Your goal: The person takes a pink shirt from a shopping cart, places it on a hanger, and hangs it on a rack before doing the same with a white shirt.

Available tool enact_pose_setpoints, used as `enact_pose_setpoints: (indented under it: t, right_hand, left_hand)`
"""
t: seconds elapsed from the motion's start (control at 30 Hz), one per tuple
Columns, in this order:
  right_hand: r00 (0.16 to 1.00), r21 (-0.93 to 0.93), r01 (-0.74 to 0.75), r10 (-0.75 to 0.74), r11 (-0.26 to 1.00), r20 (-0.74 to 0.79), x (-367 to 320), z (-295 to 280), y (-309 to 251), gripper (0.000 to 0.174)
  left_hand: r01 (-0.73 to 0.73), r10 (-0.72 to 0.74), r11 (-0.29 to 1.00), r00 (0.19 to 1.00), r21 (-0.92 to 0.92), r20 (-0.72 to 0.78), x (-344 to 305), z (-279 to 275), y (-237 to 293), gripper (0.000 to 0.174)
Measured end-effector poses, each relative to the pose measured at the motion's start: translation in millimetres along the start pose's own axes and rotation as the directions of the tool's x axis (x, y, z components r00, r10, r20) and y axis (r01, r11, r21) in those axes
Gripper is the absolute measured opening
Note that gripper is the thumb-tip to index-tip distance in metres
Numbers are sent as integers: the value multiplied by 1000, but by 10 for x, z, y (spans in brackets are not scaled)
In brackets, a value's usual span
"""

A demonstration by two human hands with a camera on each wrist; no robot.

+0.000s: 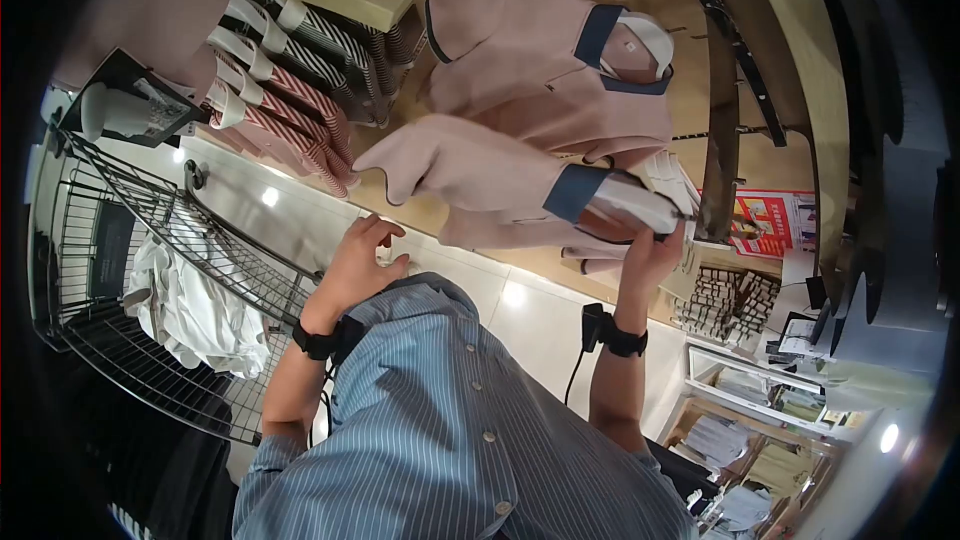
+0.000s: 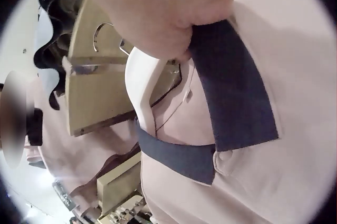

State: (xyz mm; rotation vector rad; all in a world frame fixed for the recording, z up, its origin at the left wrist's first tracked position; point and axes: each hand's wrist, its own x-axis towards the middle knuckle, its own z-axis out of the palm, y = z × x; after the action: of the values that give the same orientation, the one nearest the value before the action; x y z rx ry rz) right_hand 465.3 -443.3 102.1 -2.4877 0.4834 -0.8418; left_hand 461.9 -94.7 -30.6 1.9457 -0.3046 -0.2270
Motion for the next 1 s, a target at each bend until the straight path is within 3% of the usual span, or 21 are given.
enact_pose_setpoints:
  t: [0.07,0.13,0.2,0.27,0.43,0.47,0.5,0.6,0.63,0.77,1.0]
  right_hand:
    - [996,-37,62,-64,997,-58,172,52,119,36]
    - [1000,16,-1,0,1000,13,467,113,182,37]
    - [995,63,51,-56,997,78,811,250,387,39]
    - [970,89,235,-239,968,35,1158,416,577,38]
    - [972,80,225,-229,971,47,1704,739,628,34]
    - [975,96,214,-218,972,42,1751,775,551,34]
    - [977,254,171,-197,952,82,1765,793,478,35]
    - [960,223,252,-273,942,67,1987,896,476,35]
    - [972,226,173,-203,959,115,2016,900,425,35]
    - [946,95,238,-253,966,203,2083,981,391,35]
    - [919,232,226,-286,946,272,2006,1069,637,34]
  left_hand:
    - [12,-13,1000,999,20,29,9,-24,-45,29]
    - [12,-13,999,999,40,40,10,-17,-91,28]
    - [-4,3,998,1000,62,25,19,1,-133,26]
    - [9,-11,998,999,57,33,7,-9,-144,26]
    - [44,-47,998,998,52,46,-66,-3,-281,26]
    - [59,-62,996,997,60,49,-79,-12,-308,26]
    - [74,-78,995,995,67,54,-102,-13,-323,27]
    - [131,-136,986,989,103,48,-138,-27,-361,25]
    - [137,-141,985,989,104,34,-160,-35,-357,24]
    - [162,-161,982,987,100,-16,-204,-55,-344,22]
    - [172,-171,982,985,80,-17,-236,-34,-424,19]
